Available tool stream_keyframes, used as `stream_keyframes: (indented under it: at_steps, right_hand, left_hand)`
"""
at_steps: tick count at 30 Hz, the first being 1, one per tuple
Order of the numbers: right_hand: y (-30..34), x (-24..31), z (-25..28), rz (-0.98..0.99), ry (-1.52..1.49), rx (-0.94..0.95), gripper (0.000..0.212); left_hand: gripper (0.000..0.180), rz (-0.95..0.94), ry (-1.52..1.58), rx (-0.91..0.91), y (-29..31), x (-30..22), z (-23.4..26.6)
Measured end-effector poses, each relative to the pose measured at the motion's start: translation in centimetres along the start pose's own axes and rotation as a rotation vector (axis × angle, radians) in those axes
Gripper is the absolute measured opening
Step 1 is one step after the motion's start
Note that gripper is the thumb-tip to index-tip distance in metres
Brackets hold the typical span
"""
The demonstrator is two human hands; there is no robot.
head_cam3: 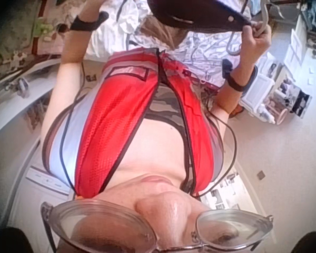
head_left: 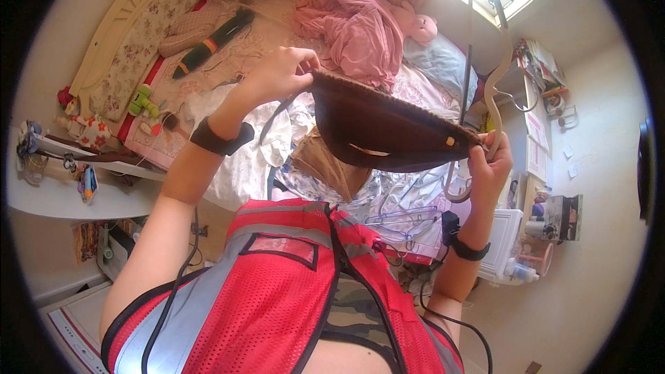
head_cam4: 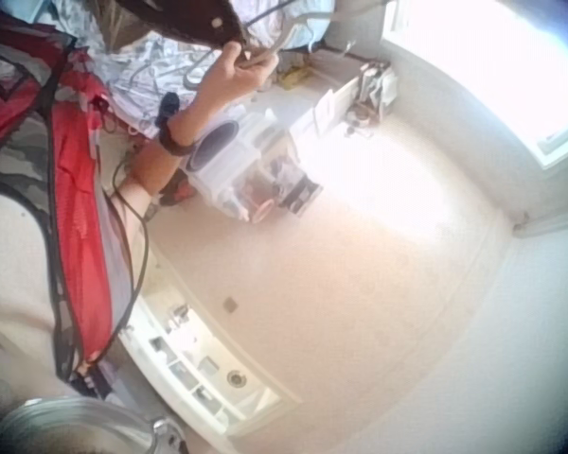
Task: The person takes clothes from a closet, places them on a bed to sort through them, puts individual items onto hangers, and then hangs the items back in the closet.
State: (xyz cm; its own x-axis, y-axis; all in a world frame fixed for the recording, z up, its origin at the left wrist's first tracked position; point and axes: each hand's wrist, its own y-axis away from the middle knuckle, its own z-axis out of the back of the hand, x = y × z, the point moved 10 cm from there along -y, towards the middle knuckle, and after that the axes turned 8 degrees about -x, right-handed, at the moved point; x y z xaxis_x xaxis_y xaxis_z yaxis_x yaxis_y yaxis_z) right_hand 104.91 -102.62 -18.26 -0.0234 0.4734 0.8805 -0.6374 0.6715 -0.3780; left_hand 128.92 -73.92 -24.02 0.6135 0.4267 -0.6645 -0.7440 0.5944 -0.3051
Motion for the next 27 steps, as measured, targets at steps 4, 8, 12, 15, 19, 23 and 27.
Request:
stream_keyframes:
  at_steps: [4, 8, 12, 15, 19, 23, 27]
  right_hand:
    - [0.0, -0.3, 0.3, -0.005, -0.041, 0.027, 0.014]
    - [0.0, -0.6, 0.1, -0.027, -0.035, 0.046, 0.013]
    - [0.0, -1.1, 0.2, -0.053, -0.031, 0.034, 0.013]
    - [0.0, -1.4, 0.3, -0.057, -0.008, 0.036, 0.013]
    - [0.0, -2.2, 0.4, -0.069, 0.025, 0.049, 0.013]
    - [0.4, -3.2, 0.1, -0.045, 0.061, 0.086, 0.013]
    - [2.3, -5.7, -1.1, -0.052, 0.173, 0.171, 0.014]
  left_hand:
    - [0.017, -0.008, -0.065, -0.013, 0.4, 0.4, 0.3]
    - [0.017, 0.023, -0.094, 0.002, 0.5, 1.0, 0.0]
    - [0.015, 0.074, 0.171, 0.116, 0.7, 1.8, -1.8]
    - [0.014, 0.133, 0.479, 0.213, 1.0, 2.4, -3.1]
    - [0.009, 0.182, 0.556, 0.229, 1.4, 3.3, -3.5]
    - [0.008, 0.224, 0.314, 0.229, 2.4, 5.2, -3.8]
    - [0.013, 0.283, 0.187, 0.517, 6.3, 7.3, -7.3]
